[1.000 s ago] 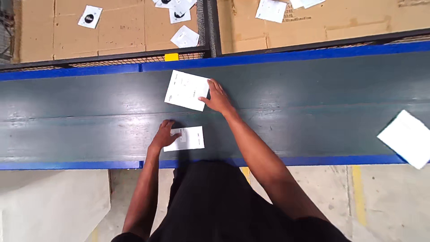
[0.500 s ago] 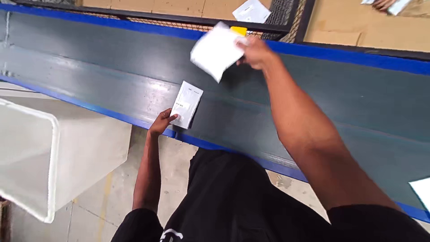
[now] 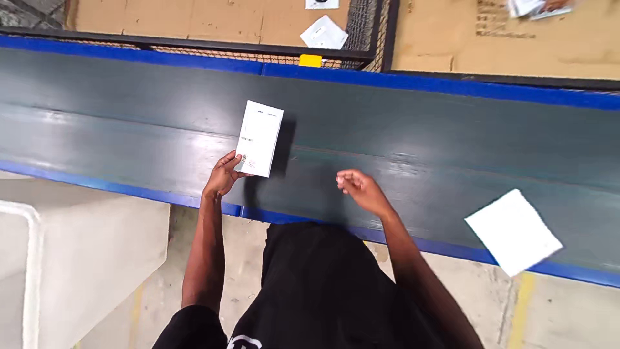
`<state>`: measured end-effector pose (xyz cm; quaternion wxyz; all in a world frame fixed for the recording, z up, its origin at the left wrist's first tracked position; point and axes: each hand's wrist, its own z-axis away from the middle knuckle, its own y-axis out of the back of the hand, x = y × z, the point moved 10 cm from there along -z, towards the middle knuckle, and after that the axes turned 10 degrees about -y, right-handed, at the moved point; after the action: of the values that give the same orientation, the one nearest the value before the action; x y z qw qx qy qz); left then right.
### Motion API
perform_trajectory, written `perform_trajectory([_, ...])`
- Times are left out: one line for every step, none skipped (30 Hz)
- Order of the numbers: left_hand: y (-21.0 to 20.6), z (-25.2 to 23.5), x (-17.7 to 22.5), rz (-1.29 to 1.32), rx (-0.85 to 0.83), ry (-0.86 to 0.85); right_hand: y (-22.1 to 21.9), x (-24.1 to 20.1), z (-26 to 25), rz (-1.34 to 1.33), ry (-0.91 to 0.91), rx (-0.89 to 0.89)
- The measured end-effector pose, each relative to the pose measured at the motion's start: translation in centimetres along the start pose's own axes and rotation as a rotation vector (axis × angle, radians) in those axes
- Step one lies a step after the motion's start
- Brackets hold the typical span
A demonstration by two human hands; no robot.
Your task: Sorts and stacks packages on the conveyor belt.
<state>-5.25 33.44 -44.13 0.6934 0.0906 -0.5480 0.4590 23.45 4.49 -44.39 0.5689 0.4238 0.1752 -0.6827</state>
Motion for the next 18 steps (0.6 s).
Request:
perform_trajectory([-0.8, -0.7, 0.2, -0.057, -0.048, 0.038, 0.6, 2.3, 2.0, -0.019, -0.034, 0.054])
perform_trajectory([-1.8, -1.9, 0.5, -0.128, -0.096, 0.068, 1.4, 4.4, 3.8, -0.041, -0.057, 0.11])
perform_trajectory([-2.7, -3.3, 1.1, -0.203, -0.125, 0.076, 2.2, 6.1, 5.4, -0.062, -0.071, 0.161])
perform_trajectory([-3.3, -4.8, 2.4, -0.275, -0.128, 0.052, 2.6, 7.4, 6.7, -0.083, -0.08, 0.199])
perform_trajectory([-4.0, -6.5, 4.3, -0.325, -0.104, -0.014, 3.1, 8.4, 7.9, -0.106, -0.086, 0.233])
perform_trajectory([-5.2, -8.4, 6.4, -0.333, -0.086, -0.11, 3.5, 9.1, 9.2, -0.132, -0.097, 0.268])
perform_trajectory([-6.7, -10.9, 8.3, -0.281, -0.103, -0.214, 3.8, 9.8, 10.6, -0.167, -0.107, 0.305])
perform_trajectory([-8.1, -13.5, 9.9, -0.21, -0.127, -0.291, 4.2, 10.3, 11.8, -0.198, -0.107, 0.339])
perform_trajectory([-8.8, -16.0, 10.8, -0.154, -0.094, -0.335, 4.4, 10.8, 12.7, -0.216, -0.098, 0.363])
perform_trajectory([-8.9, -18.1, 11.2, -0.138, -0.012, -0.358, 4.7, 11.2, 13.3, -0.215, -0.077, 0.391])
perform_trajectory([-9.6, -19.4, 10.8, -0.189, 0.071, -0.369, 5.6, 11.6, 14.0, -0.194, -0.055, 0.438])
perform_trajectory([-11.2, -19.9, 9.7, -0.259, 0.107, -0.38, 6.7, 12.2, 15.0, -0.161, -0.045, 0.506])
perform_trajectory([-13.6, -19.7, 8.4, -0.33, 0.084, -0.396, 8.1, 13.2, 16.0, -0.122, -0.064, 0.591])
perform_trajectory([-16.7, -18.8, 6.6, -0.402, -0.002, -0.414, 9.7, 14.7, 17.4, -0.073, -0.115, 0.688])
perform_trajectory([-20.2, -17.1, 4.2, -0.461, -0.112, -0.422, 11.3, 16.6, 19.0, -0.036, -0.189, 0.779])
perform_trajectory([-23.9, -14.7, 1.5, -0.508, -0.228, -0.413, 13.0, 18.5, 20.6, -0.01, -0.27, 0.853])
perform_trajectory([-27.2, -12.1, -1.8, -0.55, -0.338, -0.382, 14.7, 20.2, 22.0, 0.02, -0.336, 0.912])
perform_trajectory([-29.9, -9.4, -5.3, -0.621, -0.442, -0.336, 16.2, 21.5, 22.9, 0.061, -0.38, 0.951])
